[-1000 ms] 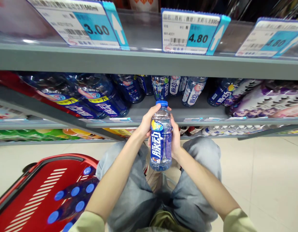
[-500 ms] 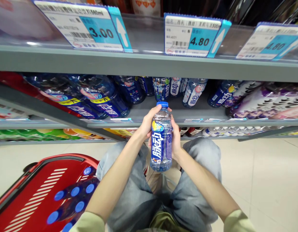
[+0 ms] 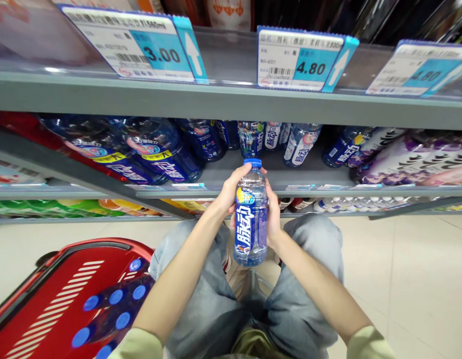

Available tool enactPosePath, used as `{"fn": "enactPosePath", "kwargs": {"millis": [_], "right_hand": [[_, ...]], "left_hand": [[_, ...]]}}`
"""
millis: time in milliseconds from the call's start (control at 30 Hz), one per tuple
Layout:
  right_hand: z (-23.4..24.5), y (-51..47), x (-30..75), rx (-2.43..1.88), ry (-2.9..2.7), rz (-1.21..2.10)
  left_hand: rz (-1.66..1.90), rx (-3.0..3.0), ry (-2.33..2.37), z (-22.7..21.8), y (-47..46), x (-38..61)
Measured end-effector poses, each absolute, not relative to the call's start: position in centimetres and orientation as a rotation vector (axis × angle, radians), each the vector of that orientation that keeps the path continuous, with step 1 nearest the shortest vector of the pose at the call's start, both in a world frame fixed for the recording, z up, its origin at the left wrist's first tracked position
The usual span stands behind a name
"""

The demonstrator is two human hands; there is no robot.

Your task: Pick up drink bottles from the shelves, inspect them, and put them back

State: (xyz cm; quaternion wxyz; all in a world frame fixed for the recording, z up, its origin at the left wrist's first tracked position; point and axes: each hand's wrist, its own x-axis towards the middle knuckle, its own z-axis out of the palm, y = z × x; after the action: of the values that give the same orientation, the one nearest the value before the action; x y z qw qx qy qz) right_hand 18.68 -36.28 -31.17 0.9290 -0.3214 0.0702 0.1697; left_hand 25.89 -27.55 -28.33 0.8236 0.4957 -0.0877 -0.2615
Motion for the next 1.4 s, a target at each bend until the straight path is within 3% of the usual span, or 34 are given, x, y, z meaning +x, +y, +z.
{"fn": "enactPosePath", "kwargs": {"millis": [1400], "right_hand": [[-31.02, -36.17, 18.46, -0.696, 0.091, 0.339]], "left_hand": [[-0.606, 1.059, -0.201, -28.41, -27.01, 25.56]]}}
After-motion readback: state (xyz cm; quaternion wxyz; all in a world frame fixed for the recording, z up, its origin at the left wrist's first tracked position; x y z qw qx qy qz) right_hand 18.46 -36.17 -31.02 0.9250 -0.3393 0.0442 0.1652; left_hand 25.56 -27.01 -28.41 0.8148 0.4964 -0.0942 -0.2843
